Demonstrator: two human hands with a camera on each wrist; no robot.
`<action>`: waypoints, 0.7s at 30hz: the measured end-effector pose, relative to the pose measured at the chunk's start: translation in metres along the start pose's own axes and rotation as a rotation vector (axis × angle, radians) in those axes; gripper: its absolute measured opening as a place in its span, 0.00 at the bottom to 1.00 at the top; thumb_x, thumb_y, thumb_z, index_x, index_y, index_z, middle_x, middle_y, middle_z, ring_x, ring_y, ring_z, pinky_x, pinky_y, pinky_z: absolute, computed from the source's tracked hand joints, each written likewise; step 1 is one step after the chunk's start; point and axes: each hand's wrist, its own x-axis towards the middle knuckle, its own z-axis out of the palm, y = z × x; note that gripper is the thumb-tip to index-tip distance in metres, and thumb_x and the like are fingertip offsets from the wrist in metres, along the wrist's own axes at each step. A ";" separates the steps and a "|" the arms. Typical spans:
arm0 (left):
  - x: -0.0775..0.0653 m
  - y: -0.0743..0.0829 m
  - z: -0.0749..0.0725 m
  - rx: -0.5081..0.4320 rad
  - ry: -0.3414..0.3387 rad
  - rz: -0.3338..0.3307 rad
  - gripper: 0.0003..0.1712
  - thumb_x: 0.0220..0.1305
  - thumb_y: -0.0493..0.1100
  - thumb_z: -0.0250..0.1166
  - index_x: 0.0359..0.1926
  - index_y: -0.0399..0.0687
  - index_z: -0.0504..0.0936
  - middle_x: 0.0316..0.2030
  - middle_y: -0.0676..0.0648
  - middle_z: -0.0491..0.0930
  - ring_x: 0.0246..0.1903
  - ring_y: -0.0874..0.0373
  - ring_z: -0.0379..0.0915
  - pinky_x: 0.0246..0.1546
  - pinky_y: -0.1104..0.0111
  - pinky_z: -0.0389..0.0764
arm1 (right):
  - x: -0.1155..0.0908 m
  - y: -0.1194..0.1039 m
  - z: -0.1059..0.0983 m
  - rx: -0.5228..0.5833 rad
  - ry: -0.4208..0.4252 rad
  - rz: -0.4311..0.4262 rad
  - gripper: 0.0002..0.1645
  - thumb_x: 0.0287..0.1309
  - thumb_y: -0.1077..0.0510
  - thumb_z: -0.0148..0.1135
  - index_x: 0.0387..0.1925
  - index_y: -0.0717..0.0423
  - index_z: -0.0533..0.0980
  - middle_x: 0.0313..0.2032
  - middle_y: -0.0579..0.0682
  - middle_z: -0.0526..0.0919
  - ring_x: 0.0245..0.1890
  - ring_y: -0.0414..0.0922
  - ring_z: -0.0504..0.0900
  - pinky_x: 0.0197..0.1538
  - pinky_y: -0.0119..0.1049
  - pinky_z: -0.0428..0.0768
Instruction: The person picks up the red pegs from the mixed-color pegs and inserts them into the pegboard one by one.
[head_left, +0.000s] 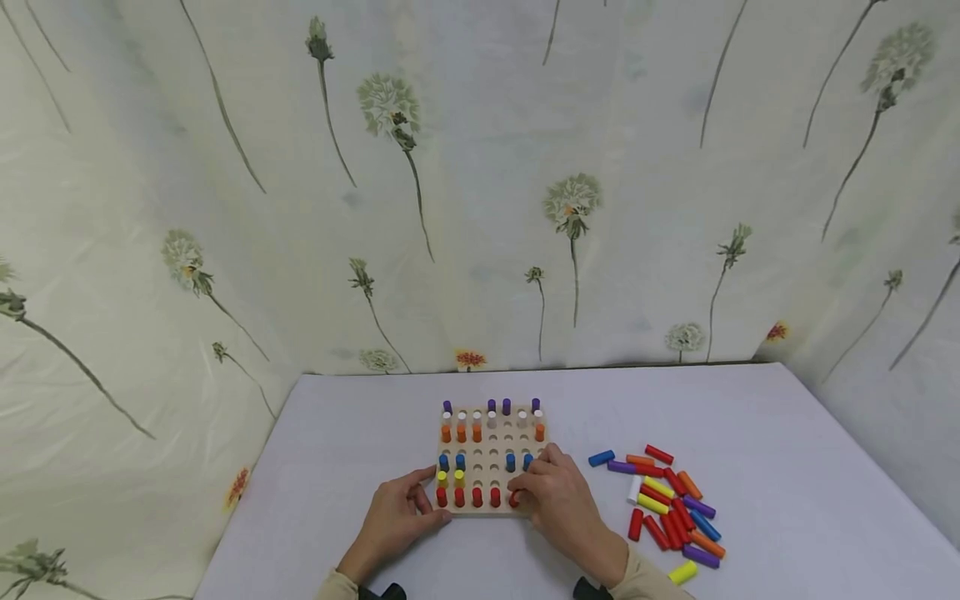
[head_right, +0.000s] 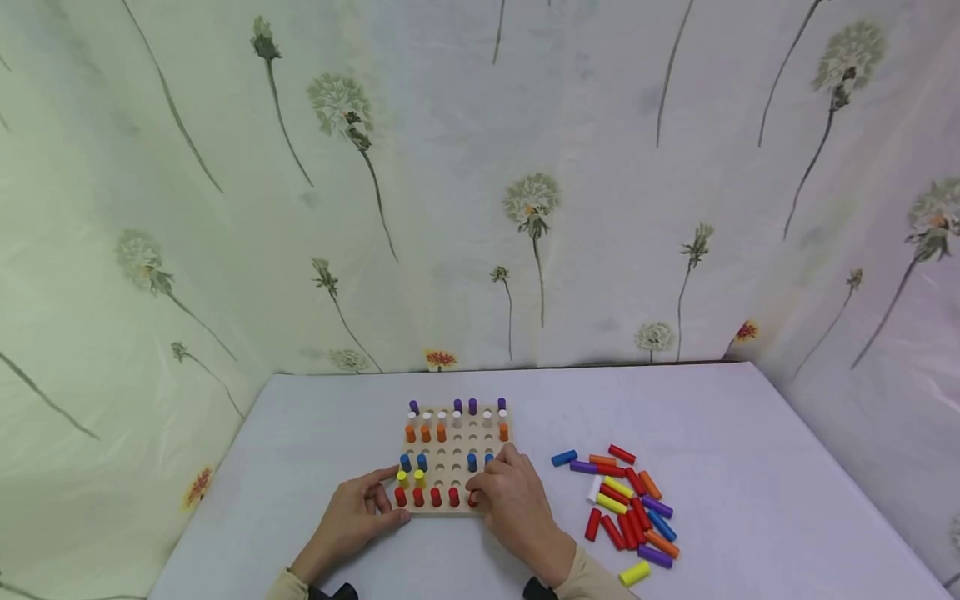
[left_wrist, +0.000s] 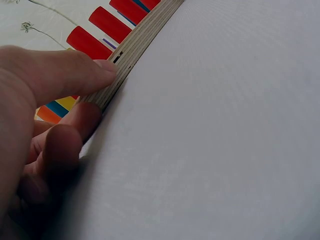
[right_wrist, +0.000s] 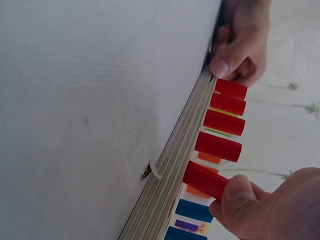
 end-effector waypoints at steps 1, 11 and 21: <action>0.000 0.000 0.000 -0.001 0.000 0.000 0.41 0.57 0.54 0.80 0.67 0.39 0.80 0.23 0.60 0.79 0.19 0.69 0.67 0.21 0.74 0.64 | 0.000 0.000 0.000 0.005 -0.003 0.001 0.14 0.41 0.63 0.88 0.30 0.45 0.92 0.22 0.37 0.83 0.33 0.36 0.65 0.39 0.32 0.69; 0.000 0.000 0.001 -0.015 0.013 0.009 0.41 0.56 0.52 0.81 0.67 0.38 0.81 0.23 0.59 0.79 0.20 0.68 0.67 0.21 0.74 0.64 | 0.001 0.001 0.003 0.083 0.004 -0.043 0.08 0.47 0.58 0.85 0.28 0.44 0.91 0.23 0.36 0.84 0.33 0.34 0.65 0.38 0.30 0.67; -0.001 0.001 0.001 0.003 0.008 -0.002 0.41 0.58 0.54 0.80 0.67 0.39 0.81 0.23 0.60 0.79 0.20 0.68 0.67 0.22 0.74 0.64 | 0.000 0.001 0.006 0.090 -0.006 0.028 0.06 0.48 0.55 0.85 0.28 0.42 0.92 0.24 0.34 0.80 0.36 0.35 0.65 0.41 0.31 0.67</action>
